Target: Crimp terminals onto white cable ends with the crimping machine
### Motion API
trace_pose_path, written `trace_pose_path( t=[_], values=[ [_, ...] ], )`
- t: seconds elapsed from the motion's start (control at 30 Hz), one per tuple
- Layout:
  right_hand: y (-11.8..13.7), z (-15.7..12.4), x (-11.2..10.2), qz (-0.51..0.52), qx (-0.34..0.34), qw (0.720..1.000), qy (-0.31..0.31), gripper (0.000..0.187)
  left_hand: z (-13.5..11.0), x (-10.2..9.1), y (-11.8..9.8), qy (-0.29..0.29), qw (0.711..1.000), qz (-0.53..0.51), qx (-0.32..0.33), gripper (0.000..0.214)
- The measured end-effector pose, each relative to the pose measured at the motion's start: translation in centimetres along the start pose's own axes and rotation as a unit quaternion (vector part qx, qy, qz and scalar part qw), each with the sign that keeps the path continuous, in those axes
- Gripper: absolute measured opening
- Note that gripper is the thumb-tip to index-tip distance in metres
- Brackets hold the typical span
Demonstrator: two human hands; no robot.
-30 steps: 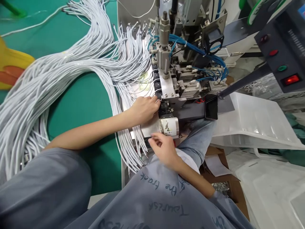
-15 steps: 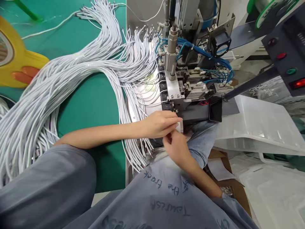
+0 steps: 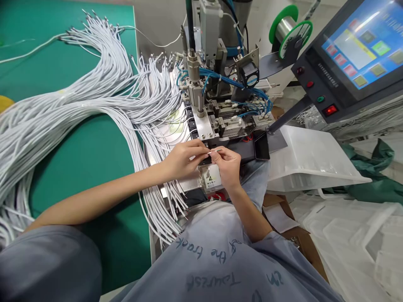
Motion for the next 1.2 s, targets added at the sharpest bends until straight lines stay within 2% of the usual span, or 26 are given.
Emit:
trace_pose_path(
  t=[0.1,0.2,0.27,0.33,0.47,0.57,0.7,0.77,0.83,0.9,0.97,1.03,1.1,1.2],
  values=[
    [0.5,-0.3,-0.1,-0.051,-0.046,0.998,0.011,0.012,0.0,0.0,-0.2,0.004,1.000,-0.003,-0.002,0.024],
    [1.3,-0.5,-0.4,-0.103,-0.063,0.992,0.036,0.014,0.0,0.1,-0.2,-0.002,1.000,-0.004,0.014,0.024],
    [2.0,-0.5,-0.7,-0.140,-0.071,0.987,0.029,0.014,0.0,0.0,-0.1,-0.002,1.000,0.007,0.026,0.023],
    [2.6,-0.4,-0.9,-0.180,-0.074,0.981,0.024,0.012,0.0,0.0,0.0,0.004,0.999,0.033,0.037,0.023],
    [3.0,0.1,-1.1,-0.223,-0.053,0.971,0.065,0.013,0.0,0.0,0.0,0.009,0.994,0.090,0.053,0.023],
    [2.5,0.1,-0.9,-0.191,-0.056,0.978,0.064,0.013,0.0,0.0,0.0,-0.004,0.999,0.043,0.007,0.017],
    [1.6,-0.5,-0.2,-0.164,-0.083,0.983,0.017,0.013,0.0,0.3,0.2,-0.002,0.998,-0.025,-0.052,0.016],
    [1.7,-0.8,0.0,-0.208,-0.123,0.970,-0.014,0.014,0.0,0.3,0.3,-0.001,1.000,0.018,-0.026,0.016],
    [2.3,-0.8,-0.1,-0.270,-0.169,0.948,-0.015,0.015,-0.1,0.3,0.2,-0.001,0.993,0.113,0.044,0.019],
    [2.7,-0.5,-0.2,-0.313,-0.186,0.931,0.024,0.017,-0.1,0.4,0.1,0.003,0.970,0.207,0.124,0.025],
    [2.7,-0.2,-0.3,-0.321,-0.177,0.928,0.061,0.022,-0.2,0.5,0.1,0.004,0.955,0.249,0.158,0.028],
    [2.5,0.0,-0.5,-0.306,-0.166,0.936,0.060,0.024,-0.3,0.5,0.2,-0.001,0.967,0.225,0.122,0.025],
    [2.0,-0.1,-0.5,-0.281,-0.156,0.947,0.030,0.025,-0.4,0.8,0.5,0.004,0.985,0.161,0.055,0.021],
    [0.9,-0.3,-0.5,-0.251,-0.124,0.960,-0.011,0.025,-0.6,1.4,0.8,0.045,0.996,0.079,-0.005,0.016]
  ],
)
Point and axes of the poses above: each hand's wrist, its own z-axis towards the middle knuckle, its own x-axis out of the palm, y = z × x, the point moved 3 cm from there along z, towards the middle knuckle, and after that the axes turned 2 degrees about x, right-handed, at the moved point
